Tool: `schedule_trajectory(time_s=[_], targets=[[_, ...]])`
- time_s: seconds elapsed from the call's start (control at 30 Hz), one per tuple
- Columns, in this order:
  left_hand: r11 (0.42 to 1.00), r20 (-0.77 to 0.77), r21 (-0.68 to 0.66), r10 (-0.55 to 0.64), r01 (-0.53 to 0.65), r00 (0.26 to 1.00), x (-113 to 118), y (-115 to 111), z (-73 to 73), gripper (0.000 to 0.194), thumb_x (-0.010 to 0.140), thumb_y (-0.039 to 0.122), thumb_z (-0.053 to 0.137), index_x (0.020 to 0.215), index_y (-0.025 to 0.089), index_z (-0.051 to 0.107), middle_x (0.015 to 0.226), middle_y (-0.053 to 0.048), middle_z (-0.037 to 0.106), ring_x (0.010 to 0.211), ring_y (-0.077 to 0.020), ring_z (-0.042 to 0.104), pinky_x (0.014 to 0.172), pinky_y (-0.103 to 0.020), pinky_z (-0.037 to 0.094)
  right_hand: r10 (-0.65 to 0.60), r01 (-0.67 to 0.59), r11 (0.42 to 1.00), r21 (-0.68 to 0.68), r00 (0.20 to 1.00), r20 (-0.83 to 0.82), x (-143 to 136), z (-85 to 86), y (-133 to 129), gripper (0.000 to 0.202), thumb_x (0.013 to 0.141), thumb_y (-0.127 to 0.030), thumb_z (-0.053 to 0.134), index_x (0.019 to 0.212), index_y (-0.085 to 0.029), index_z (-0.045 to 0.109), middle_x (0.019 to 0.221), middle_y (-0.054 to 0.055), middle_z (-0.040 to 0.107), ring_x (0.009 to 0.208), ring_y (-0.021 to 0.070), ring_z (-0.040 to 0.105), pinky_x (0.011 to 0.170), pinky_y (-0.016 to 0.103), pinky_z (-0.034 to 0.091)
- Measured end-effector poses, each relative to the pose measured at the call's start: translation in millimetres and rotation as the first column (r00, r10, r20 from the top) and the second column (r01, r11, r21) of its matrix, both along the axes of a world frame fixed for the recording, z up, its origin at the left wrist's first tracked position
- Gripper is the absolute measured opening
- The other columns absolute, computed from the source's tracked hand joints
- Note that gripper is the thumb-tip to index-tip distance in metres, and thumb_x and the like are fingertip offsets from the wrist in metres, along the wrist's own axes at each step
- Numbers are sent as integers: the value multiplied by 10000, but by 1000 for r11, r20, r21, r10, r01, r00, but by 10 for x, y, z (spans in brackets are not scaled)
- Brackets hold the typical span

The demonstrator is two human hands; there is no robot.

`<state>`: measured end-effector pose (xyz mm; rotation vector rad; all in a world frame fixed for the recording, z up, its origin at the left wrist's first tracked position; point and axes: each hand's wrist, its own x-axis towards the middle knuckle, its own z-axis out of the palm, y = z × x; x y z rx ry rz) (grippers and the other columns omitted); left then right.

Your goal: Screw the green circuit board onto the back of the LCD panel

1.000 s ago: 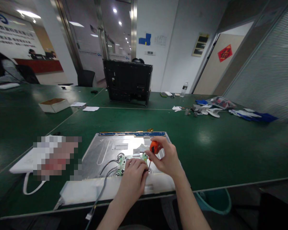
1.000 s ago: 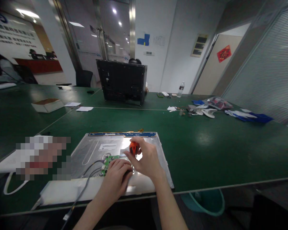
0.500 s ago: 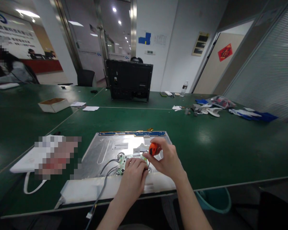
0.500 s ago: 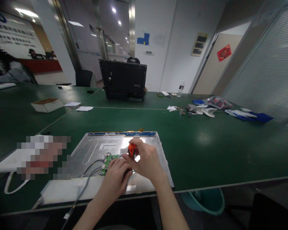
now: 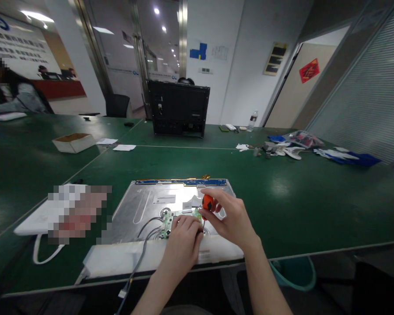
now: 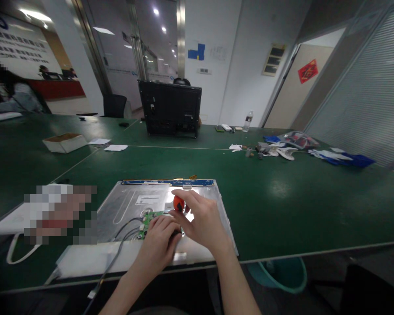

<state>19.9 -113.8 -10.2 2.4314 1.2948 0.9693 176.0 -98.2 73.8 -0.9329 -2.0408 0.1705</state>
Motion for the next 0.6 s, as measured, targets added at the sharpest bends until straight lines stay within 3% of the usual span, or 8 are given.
schedule_trajectory(time_s=[0.6], targets=[[1000, -17, 20, -10, 10, 1000, -8, -6, -30, 137, 819, 78, 480, 862, 189, 549, 983, -52, 578, 972, -235, 497, 930, -433, 331, -77, 76, 997, 16, 994, 75, 21, 17, -26, 305, 876, -307, 539, 1165, -213, 507, 851, 18, 627, 664, 116, 564, 610, 242, 431]])
